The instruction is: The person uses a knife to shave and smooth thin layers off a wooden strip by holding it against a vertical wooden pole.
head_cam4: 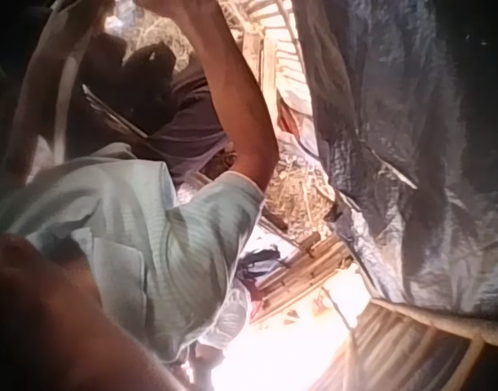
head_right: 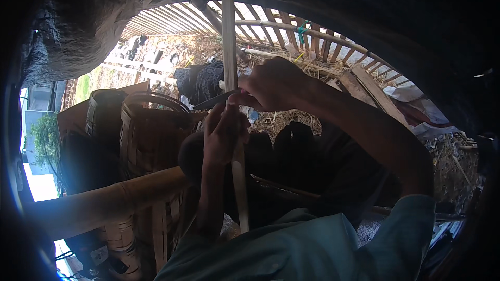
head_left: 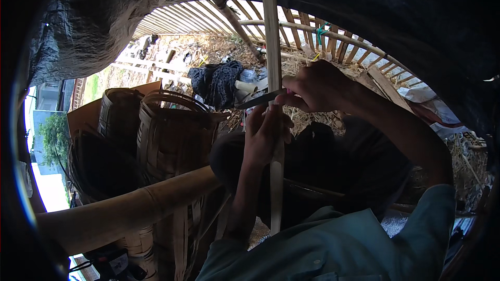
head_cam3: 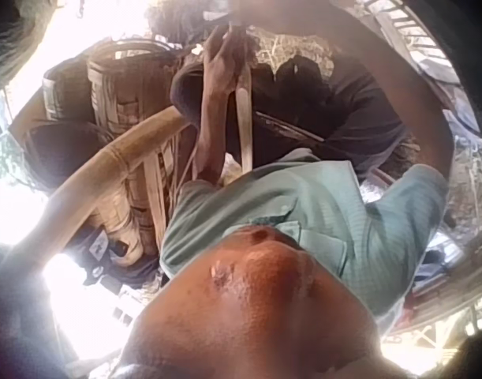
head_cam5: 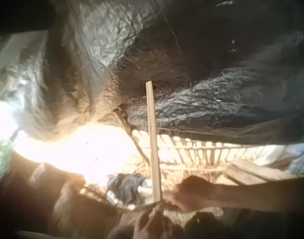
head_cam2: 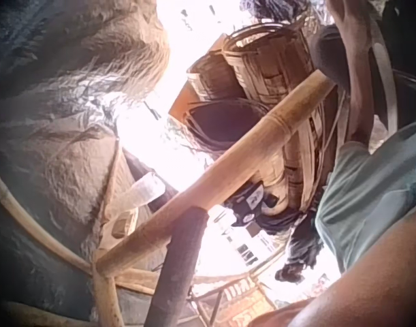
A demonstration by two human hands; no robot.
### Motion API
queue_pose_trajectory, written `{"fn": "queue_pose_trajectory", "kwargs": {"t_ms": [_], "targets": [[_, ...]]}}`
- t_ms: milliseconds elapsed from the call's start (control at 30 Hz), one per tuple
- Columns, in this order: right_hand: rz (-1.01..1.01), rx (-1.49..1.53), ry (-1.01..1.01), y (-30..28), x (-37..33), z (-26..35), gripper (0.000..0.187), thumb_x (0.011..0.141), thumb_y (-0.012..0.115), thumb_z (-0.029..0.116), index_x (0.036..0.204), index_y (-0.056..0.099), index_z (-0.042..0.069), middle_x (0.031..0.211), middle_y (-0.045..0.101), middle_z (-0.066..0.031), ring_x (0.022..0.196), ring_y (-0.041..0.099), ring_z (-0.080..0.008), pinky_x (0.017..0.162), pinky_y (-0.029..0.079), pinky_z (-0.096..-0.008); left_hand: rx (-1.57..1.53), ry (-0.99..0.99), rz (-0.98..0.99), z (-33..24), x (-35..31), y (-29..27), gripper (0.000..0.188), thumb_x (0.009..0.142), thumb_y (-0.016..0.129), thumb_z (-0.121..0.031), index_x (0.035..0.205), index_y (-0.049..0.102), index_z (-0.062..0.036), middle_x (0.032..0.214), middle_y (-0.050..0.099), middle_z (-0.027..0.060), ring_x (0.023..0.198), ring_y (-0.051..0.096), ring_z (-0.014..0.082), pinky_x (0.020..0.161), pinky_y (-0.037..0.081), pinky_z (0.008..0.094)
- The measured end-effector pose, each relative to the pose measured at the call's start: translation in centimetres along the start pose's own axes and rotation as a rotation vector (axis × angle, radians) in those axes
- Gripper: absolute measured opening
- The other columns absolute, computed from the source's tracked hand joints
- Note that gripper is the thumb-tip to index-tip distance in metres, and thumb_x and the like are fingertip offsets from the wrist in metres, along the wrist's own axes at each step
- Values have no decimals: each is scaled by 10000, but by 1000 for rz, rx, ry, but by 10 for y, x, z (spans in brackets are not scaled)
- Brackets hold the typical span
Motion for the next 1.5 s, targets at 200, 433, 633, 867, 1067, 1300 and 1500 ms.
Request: {"fn": "queue_pose_trajectory", "kwargs": {"t_ms": [200, 433, 633, 867, 1067, 1300, 1500], "targets": [[-8, 11, 79, 11, -6, 7, 489, 879, 477, 457, 656, 594, 38, 512, 570, -140, 464, 593, -301, 460, 470, -407, 137, 78, -24, 5, 0, -5, 240, 913, 525, -197, 834, 558, 27, 627, 538, 44, 471, 500, 84, 399, 380, 212], [-70, -5, 29, 16, -9, 4, 506, 874, 483, 467, 629, 578, 34, 478, 549, -130, 439, 583, -292, 439, 461, -404, 236, 146, -104, 1, -3, 1, 270, 904, 540, -136, 690, 558, 28, 561, 537, 29, 429, 495, 64, 367, 349, 203], [-31, -104, 50, 21, -2, 5, 416, 832, 573, 423, 677, 575, 36, 495, 552, -121, 460, 593, -293, 440, 477, -389, 296, 222, -172, -1, 0, -1, 278, 899, 527, -140, 676, 539, 24, 547, 532, 54, 397, 487, 88, 347, 349, 216], [-96, -177, 69, 26, 9, 11, 468, 850, 526, 463, 655, 547, 39, 439, 513, -104, 427, 579, -283, 417, 468, -390, 298, 276, -193, -2, 1, -12, 258, 901, 515, -136, 690, 529, 13, 543, 533, 49, 394, 471, 74, 346, 348, 211], [-107, -264, 98, 28, 17, 17, 457, 864, 507, 459, 681, 553, 43, 443, 516, -98, 427, 578, -276, 408, 464, -383, 288, 273, -218, 0, 2, -19, 245, 905, 511, -143, 711, 539, 2, 545, 530, 44, 401, 473, 66, 350, 347, 206], [-96, -202, 79, 28, 18, 14, 418, 864, 519, 434, 702, 557, 50, 475, 539, -103, 444, 582, -278, 409, 459, -385, 61, 186, -190, -2, 1, -20, 242, 897, 539, -127, 697, 529, 8, 556, 529, 18, 431, 472, 57, 369, 349, 212], [-40, -109, 21, 33, 8, 27, 463, 889, 458, 448, 689, 544, 39, 478, 537, -148, 457, 581, -337, 434, 462, -422, -43, 170, -114, 9, -1, -28, 192, 887, 539, -114, 758, 555, 28, 579, 548, 30, 450, 490, 66, 394, 369, 223]]}}
Point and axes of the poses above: each hand's wrist, its own x-axis towards the middle knuckle, its own y-axis out of the palm, z = x × y, the point moved 3 cm from there along x, towards the middle knuckle
